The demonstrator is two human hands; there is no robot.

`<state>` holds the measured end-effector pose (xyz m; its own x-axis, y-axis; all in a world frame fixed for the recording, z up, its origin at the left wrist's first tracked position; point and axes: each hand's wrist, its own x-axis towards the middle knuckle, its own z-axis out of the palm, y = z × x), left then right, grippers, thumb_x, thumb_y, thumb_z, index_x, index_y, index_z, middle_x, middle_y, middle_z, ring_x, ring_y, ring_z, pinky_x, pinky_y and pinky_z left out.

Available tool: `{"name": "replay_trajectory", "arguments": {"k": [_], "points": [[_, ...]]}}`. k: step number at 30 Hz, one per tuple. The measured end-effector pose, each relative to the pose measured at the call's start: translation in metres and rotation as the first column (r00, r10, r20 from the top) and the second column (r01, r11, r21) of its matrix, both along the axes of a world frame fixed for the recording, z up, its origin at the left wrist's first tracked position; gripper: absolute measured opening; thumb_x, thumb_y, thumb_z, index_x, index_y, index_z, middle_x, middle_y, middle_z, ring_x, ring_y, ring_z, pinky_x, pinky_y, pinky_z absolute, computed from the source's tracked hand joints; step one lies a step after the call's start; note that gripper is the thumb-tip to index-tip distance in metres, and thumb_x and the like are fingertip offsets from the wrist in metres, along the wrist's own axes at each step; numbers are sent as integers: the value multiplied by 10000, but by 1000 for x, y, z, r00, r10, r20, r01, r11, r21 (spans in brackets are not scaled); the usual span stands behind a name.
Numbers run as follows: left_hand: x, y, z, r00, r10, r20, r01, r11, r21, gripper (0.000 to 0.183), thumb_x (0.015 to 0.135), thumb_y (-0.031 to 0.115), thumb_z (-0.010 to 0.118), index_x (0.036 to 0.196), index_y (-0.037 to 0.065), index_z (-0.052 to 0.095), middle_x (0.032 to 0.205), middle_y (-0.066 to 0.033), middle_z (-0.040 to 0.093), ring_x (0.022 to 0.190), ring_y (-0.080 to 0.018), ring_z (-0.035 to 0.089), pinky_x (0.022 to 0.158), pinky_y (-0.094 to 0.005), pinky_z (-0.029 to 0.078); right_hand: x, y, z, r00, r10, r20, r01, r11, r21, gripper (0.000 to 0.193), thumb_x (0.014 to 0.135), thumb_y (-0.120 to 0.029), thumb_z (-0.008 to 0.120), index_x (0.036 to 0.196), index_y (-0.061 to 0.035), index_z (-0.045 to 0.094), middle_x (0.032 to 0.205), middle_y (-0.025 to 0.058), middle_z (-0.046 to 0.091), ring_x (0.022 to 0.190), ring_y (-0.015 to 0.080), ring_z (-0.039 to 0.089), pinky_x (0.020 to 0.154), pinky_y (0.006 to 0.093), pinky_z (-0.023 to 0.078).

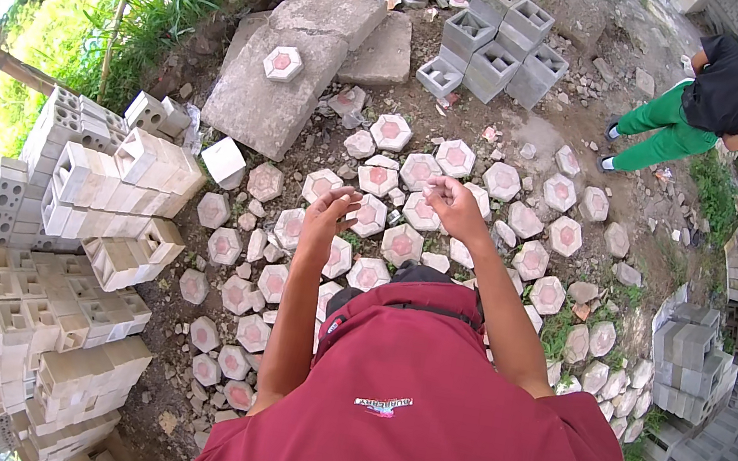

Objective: The person picks up hollow cinder blocks from a central pile and stacks them onto an existing wall of blocks one at a time by hand.

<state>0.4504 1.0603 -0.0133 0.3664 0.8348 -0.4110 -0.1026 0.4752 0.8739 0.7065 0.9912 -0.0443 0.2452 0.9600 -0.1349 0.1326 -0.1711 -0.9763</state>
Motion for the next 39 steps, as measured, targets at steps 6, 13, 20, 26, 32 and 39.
{"name": "replay_trajectory", "arguments": {"k": [6,13,20,26,32,39], "points": [[53,94,7,999,11,35,-12,999,36,296,966,207,522,1194,25,571,1158,-114,647,1068,-197,615,878,-364,511,43,88,8,990,47,133,-42,998,-39,358,895,-257,653,1121,15,603,946,103,668,848,162,642,781,305,511],[116,210,-13,988,-155,-8,154,985,-74,294,964,202,527,1196,27,570,1152,-109,646,1090,-199,607,904,-368,499,95,167,-17,991,-98,89,110,984,-139,369,885,-264,673,1111,21,612,947,123,678,868,185,639,786,325,510],[185,359,-41,924,-373,-83,369,928,-60,322,948,222,547,1202,26,573,1160,-96,641,1080,-192,595,903,-348,463,143,247,-61,921,-387,-38,355,877,-324,311,900,-246,662,1088,-2,619,909,60,679,793,129,633,708,275,495],[220,482,-26,857,-502,-118,493,865,-99,330,939,242,569,1199,38,577,1157,-90,647,1084,-193,589,915,-361,456,152,317,-28,834,-525,-171,472,839,-270,313,916,-227,657,1133,-9,596,903,54,682,815,102,634,673,241,478],[276,563,-27,798,-581,-159,579,813,-65,341,940,265,573,1196,40,581,1153,-80,651,1075,-190,588,913,-364,450,181,345,-33,738,-655,-165,559,730,-393,311,936,-254,631,1140,-23,587,951,40,683,845,104,637,706,245,484],[365,606,-61,780,-610,-140,586,790,-181,293,961,245,553,1179,53,587,1162,-103,646,1086,-199,598,908,-362,467,258,402,-96,697,-707,-119,607,670,-429,357,898,-282,670,1112,-3,606,861,63,688,734,117,632,642,253,484]]}}
